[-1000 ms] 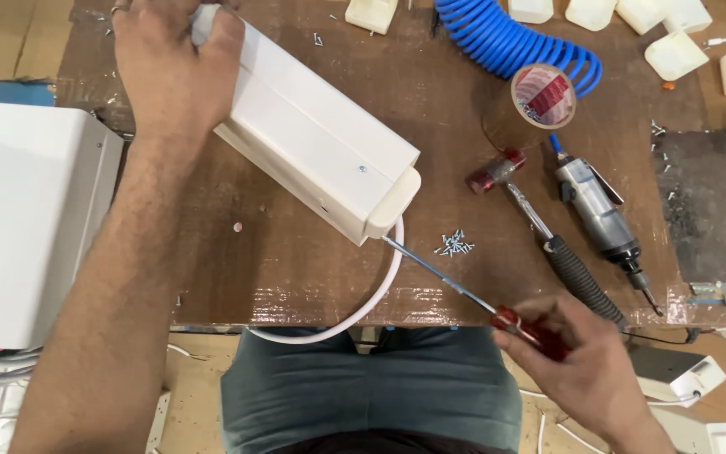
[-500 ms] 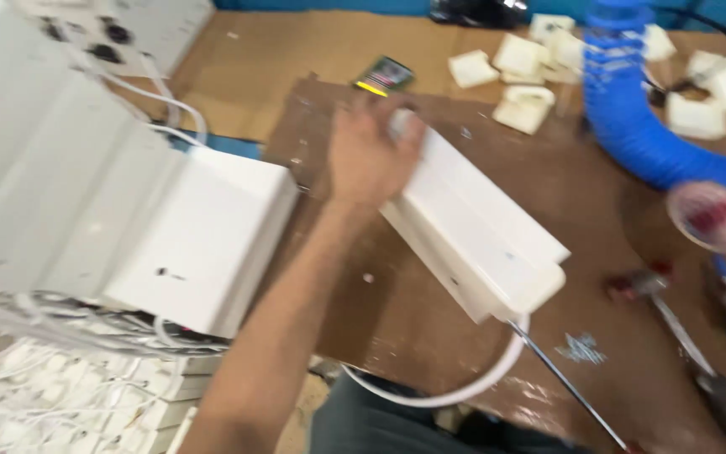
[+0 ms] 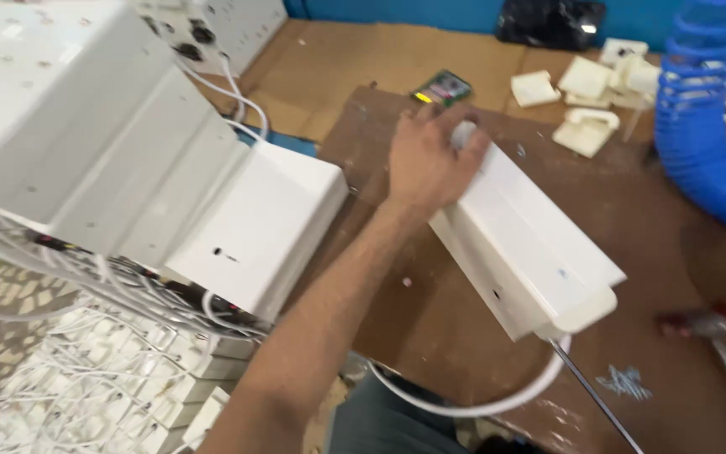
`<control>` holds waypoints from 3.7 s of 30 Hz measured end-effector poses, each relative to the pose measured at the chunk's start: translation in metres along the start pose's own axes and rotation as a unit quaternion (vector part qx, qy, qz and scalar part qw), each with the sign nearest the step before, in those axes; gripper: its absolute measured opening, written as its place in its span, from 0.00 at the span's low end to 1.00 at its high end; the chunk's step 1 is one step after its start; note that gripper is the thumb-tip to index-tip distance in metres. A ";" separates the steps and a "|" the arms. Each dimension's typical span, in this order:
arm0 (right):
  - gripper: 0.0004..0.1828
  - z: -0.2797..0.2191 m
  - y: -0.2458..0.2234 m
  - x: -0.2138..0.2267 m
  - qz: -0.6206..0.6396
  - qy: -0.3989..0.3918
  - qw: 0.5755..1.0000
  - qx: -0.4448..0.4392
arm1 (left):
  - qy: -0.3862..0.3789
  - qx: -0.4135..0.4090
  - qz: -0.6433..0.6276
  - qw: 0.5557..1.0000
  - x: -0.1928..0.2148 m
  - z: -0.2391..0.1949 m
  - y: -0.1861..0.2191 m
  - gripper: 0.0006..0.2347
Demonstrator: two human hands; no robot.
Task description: The person attaches a small white plastic cover to the end of a white electrical box using a screwdriver and screws. They repeat the process on a second box, securing the cover with multiple screws.
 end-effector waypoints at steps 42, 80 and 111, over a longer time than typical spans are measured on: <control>0.15 -0.103 -0.141 0.009 0.089 0.005 0.996 0.015 | -0.008 -0.152 -0.142 0.978 0.002 -0.006 -0.020 0.11; 0.22 -0.102 -0.184 -0.016 -0.339 0.167 0.922 0.077 | 0.022 -0.130 -0.047 0.990 0.001 -0.001 -0.012 0.09; 0.18 -0.093 -0.220 0.035 -0.222 0.195 0.955 0.015 | -0.021 -0.105 -0.053 0.993 0.008 0.001 -0.007 0.07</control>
Point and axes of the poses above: each hand's wrist, its own z-axis towards the middle knuckle, its own x-axis out of the back of the hand, y = z × x, the point moved 1 cm from there along z, towards the middle knuckle, and after that the axes turned 8 degrees about -y, right-handed, at the moved point
